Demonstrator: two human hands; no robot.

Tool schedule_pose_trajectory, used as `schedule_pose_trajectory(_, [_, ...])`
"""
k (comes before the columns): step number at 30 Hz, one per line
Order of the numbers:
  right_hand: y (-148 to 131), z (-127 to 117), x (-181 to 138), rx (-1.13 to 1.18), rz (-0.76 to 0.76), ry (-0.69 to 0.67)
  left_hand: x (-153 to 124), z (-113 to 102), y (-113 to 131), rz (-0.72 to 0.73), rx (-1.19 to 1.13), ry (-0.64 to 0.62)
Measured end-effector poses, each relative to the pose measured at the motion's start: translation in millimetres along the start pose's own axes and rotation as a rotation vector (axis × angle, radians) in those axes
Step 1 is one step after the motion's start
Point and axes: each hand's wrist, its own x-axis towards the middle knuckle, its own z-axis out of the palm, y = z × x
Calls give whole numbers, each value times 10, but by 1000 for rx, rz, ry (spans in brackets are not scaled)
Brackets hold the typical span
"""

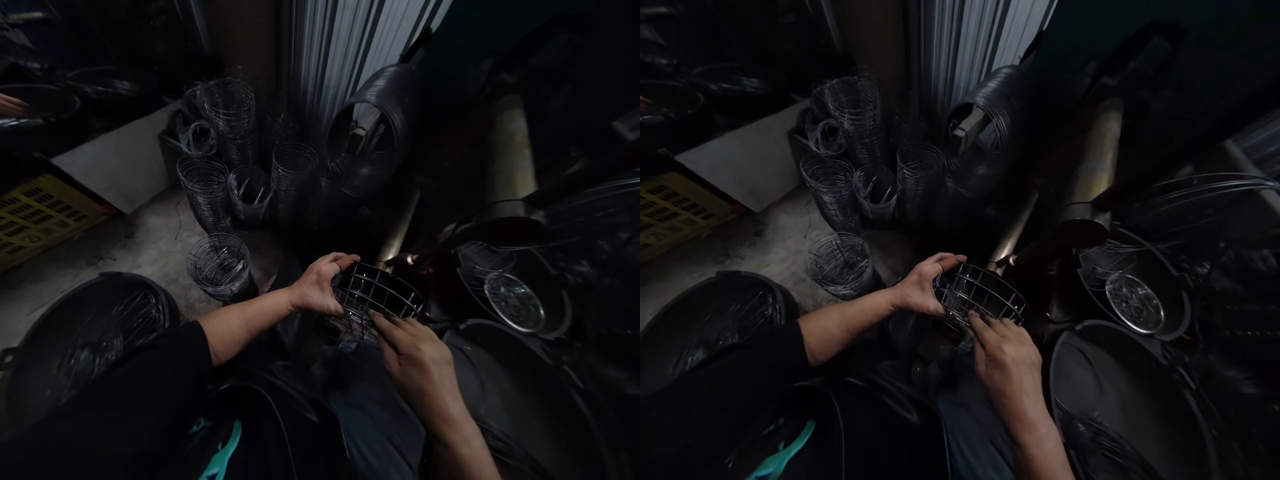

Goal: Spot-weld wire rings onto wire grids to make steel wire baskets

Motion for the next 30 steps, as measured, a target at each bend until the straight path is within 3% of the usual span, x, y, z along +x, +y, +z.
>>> schedule_pose_trajectory(6, [210, 59, 72, 39, -39, 146, 167, 28, -11, -19, -40, 35])
schedule_pose_trajectory(16, [468, 25, 315, 64, -19, 146, 486, 76, -70, -44, -85, 60])
schedule_pose_trajectory(23, [491, 75, 301, 102, 66, 129, 509, 109, -95, -56, -102, 74])
schedule_pose_trajectory(30, [671, 125, 474, 114, 159, 148, 724, 80, -93, -143, -79, 67])
